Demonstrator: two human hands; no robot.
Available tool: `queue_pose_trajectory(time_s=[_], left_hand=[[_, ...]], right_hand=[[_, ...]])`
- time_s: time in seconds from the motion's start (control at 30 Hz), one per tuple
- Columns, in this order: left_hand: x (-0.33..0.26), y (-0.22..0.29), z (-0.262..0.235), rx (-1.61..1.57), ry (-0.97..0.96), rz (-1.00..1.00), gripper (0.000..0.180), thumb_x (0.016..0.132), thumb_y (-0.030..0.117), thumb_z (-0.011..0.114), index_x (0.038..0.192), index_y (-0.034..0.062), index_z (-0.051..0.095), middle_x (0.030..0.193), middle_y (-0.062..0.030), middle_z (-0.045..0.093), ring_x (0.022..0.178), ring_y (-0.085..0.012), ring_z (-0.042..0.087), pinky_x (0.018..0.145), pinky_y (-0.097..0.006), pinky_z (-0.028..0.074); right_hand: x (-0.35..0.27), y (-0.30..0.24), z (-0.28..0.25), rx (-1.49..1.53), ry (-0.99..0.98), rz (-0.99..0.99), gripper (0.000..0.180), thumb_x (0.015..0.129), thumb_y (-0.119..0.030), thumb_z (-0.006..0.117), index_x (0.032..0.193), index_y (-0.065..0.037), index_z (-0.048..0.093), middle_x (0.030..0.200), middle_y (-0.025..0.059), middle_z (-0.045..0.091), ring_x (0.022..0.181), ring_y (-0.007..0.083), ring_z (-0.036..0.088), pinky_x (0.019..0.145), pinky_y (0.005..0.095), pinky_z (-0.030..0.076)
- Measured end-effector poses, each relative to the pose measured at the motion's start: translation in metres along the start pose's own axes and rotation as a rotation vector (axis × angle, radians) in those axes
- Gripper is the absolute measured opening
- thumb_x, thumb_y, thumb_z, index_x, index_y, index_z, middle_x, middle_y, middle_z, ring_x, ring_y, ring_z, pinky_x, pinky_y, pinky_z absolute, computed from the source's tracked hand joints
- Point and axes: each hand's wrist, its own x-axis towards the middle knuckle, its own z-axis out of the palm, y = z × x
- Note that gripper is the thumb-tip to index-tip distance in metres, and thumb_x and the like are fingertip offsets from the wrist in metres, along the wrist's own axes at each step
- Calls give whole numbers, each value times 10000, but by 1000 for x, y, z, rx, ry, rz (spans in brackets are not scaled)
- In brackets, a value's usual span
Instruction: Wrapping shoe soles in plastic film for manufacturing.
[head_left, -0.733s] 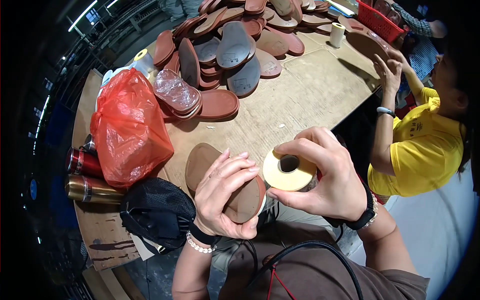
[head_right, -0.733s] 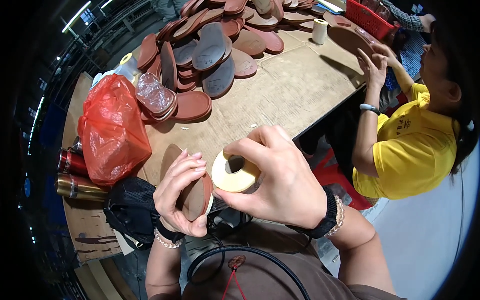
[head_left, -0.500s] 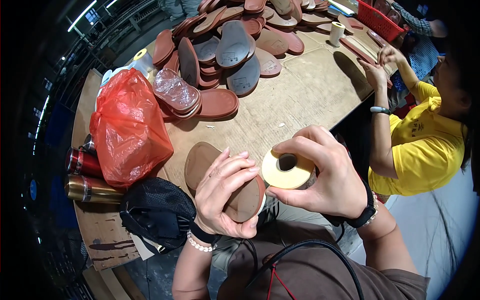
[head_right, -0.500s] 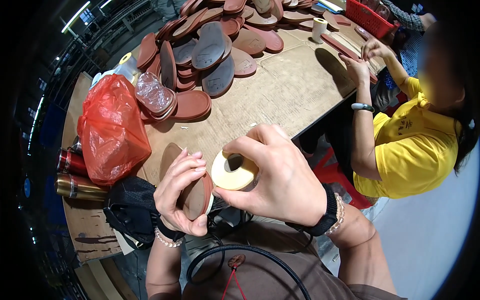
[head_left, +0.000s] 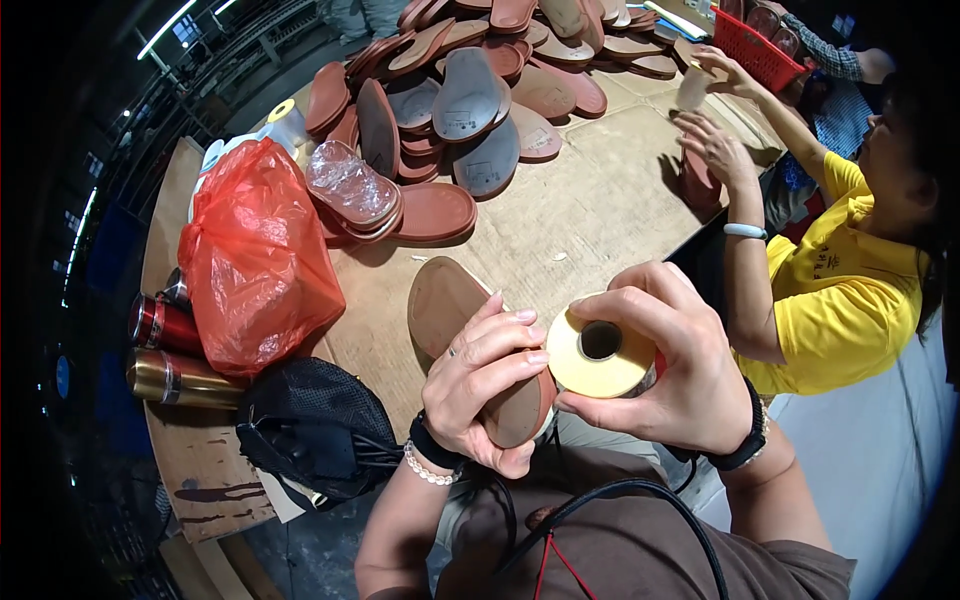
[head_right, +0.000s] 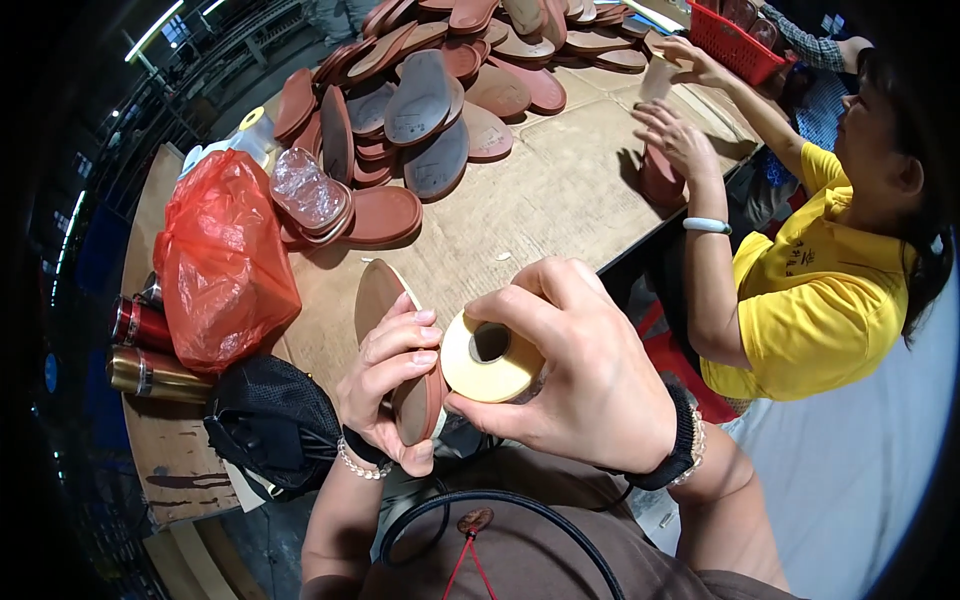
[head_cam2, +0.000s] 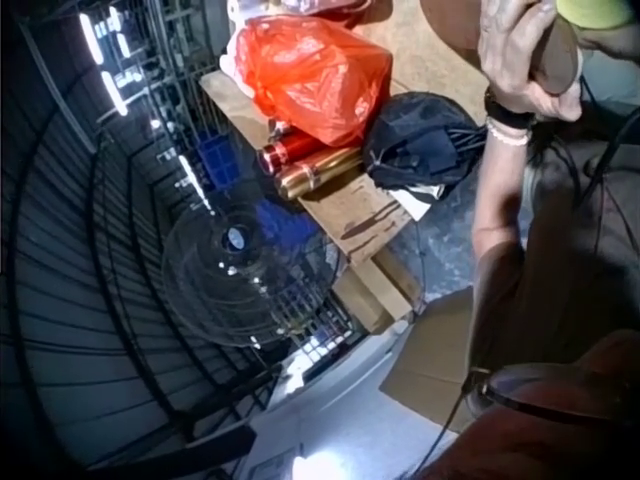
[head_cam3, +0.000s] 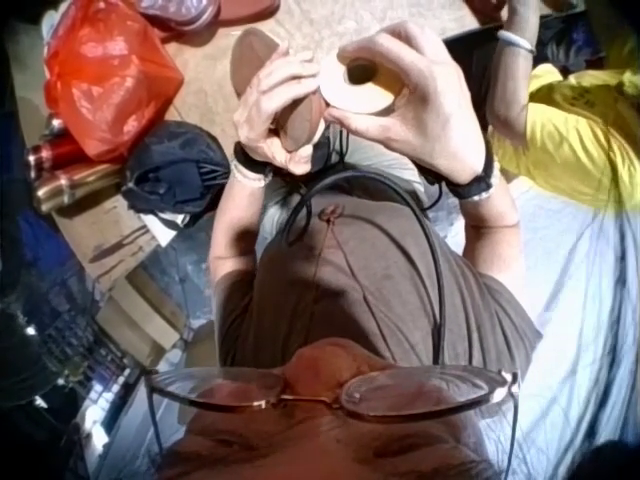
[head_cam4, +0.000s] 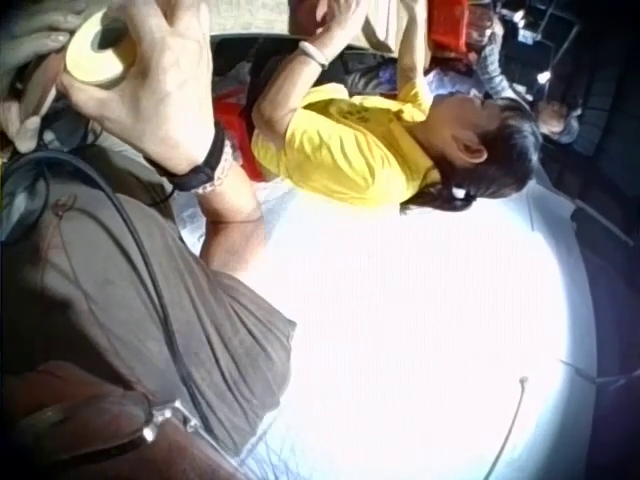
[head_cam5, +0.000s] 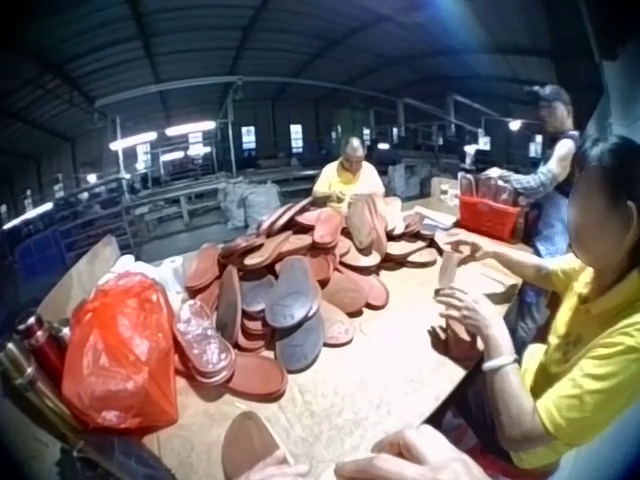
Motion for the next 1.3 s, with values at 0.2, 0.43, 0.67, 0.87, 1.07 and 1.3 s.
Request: queue_pose_trajectory(time_s=[0.2,0.43,0.67,0.87,1.07,1.3], left_hand=[[-6,-7,-2,1,66,-3,644,903,569,632,1220,8,664,1188,-218,702,1194,-404,680,1133,-576,445],[0,-22,-9,1,109,-2,653,906,573,623,1229,5,648,1216,-230,689,1240,-427,651,1143,-582,431],[-3,-27,-14,40,149,-27,708,908,588,613,1277,-16,632,1238,-233,692,1278,-445,628,1179,-581,388],[-7,-15,-22,185,113,-183,847,907,534,582,1453,-110,515,1449,-332,535,1337,-463,577,1139,-543,450],[-16,-9,-24,249,57,-239,711,926,384,566,1414,-133,551,1525,-393,408,1365,-483,542,1110,-518,485],[-22,0,-24,359,104,-317,618,921,268,618,1407,-109,570,1546,-378,385,1371,-459,543,1102,-483,495]], right_hand=[[7,-1,8,-4,8,-26,497,683,-240,925,1084,-63,690,1007,133,600,942,325,600,833,402,509],[25,6,18,-5,56,-31,525,639,-228,938,1073,-42,709,1003,128,632,928,295,651,819,378,537],[40,5,23,46,45,-31,484,654,-211,926,1045,-50,692,997,142,607,918,329,624,818,414,522],[43,6,28,-18,37,-42,482,649,-211,936,1035,-55,694,995,134,600,917,324,613,804,412,516],[43,13,45,-18,93,-53,491,651,-215,942,1048,-64,696,1007,135,598,915,323,606,807,411,514],[46,14,56,-67,81,-68,560,603,-231,959,1083,-61,725,1027,126,627,962,292,631,838,391,529]])
